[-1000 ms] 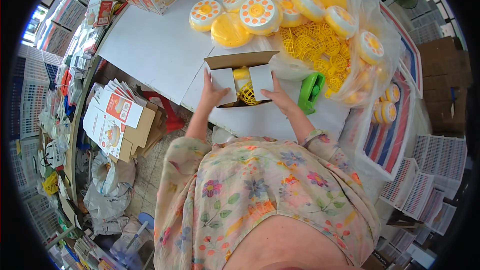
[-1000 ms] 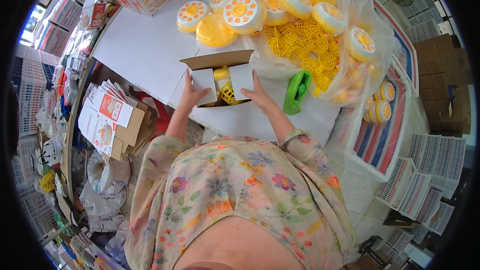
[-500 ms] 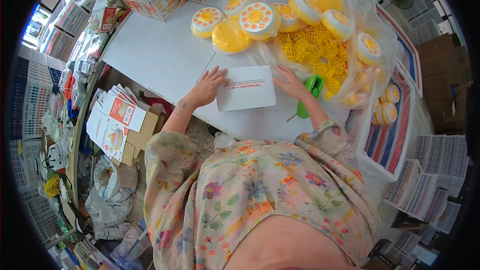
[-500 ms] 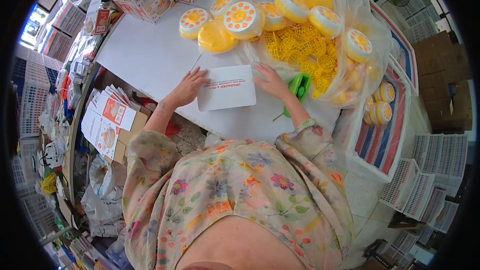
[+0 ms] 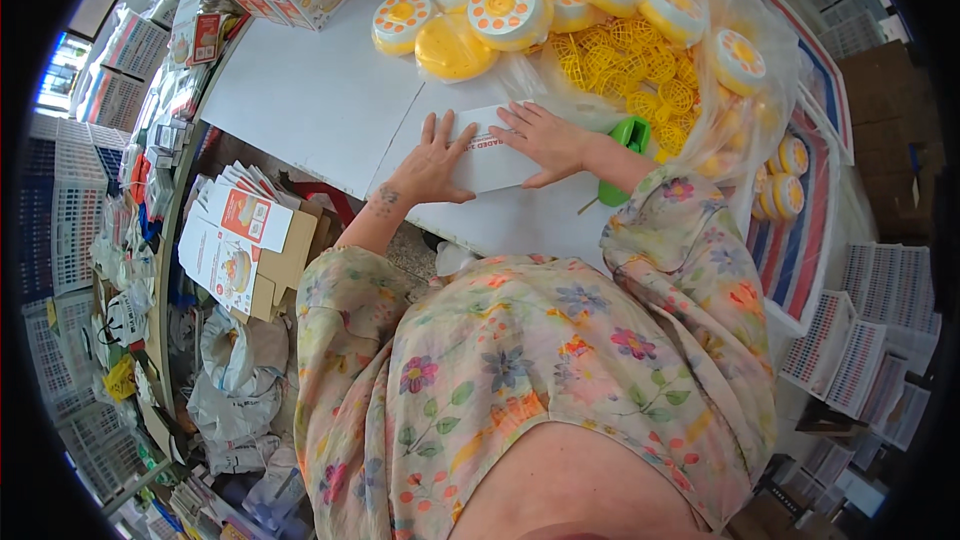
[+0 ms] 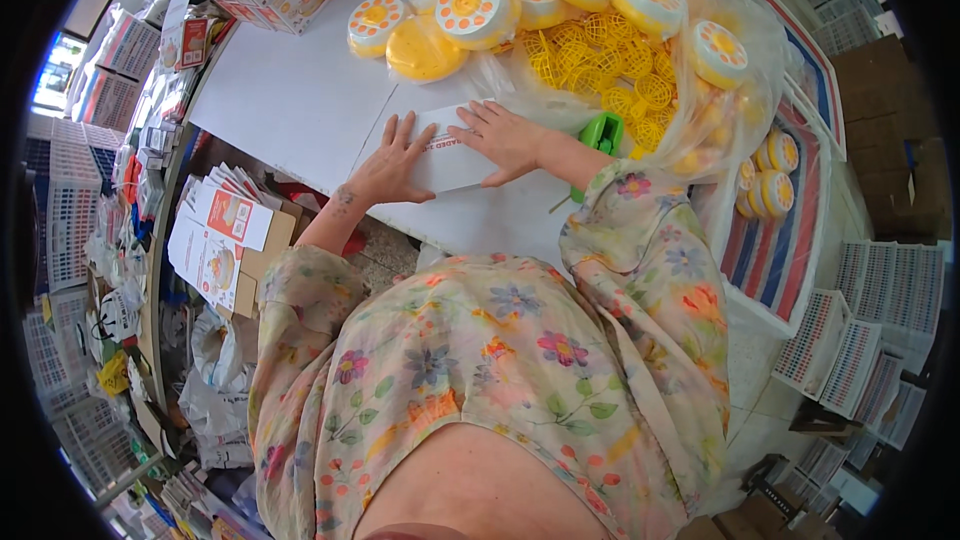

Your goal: Packing yellow plastic toys into small cardboard boxes.

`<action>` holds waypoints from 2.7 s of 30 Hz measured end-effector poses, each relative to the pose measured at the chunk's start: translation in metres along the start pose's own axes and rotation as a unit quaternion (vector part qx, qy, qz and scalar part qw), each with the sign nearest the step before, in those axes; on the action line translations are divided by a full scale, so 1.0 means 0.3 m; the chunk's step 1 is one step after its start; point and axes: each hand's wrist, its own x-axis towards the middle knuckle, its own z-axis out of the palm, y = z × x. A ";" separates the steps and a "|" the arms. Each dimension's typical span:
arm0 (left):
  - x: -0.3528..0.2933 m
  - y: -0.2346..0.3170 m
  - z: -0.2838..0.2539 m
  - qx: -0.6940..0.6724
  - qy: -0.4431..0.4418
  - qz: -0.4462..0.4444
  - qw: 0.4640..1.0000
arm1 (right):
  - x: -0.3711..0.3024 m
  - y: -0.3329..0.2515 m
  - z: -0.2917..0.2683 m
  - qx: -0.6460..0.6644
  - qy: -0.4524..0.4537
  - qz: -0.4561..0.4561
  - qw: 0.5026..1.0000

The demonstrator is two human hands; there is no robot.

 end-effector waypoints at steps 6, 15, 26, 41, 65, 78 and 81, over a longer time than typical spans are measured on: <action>-0.022 0.034 0.035 0.077 0.032 0.019 0.996 | -0.013 -0.026 0.034 -0.044 -0.012 -0.014 0.999; -0.066 0.056 0.040 0.034 -0.005 0.029 0.999 | -0.044 -0.028 0.089 0.000 0.037 -0.028 0.999; -0.109 0.176 0.182 0.087 0.136 -0.096 0.982 | -0.115 -0.114 0.174 -0.070 0.134 0.044 0.987; -0.002 0.217 0.210 0.052 0.210 0.006 0.976 | -0.455 -0.107 0.462 0.146 0.418 0.568 0.694; 0.008 0.235 0.194 0.030 0.208 -0.003 0.978 | -0.551 -0.260 0.751 0.576 0.516 0.621 0.128; 0.004 0.234 0.212 0.012 0.205 -0.023 0.978 | -0.233 -0.338 0.354 0.661 0.299 0.429 0.539; 0.016 0.225 0.211 -0.031 0.214 -0.021 0.976 | -0.090 -0.376 0.339 0.732 0.349 0.336 0.478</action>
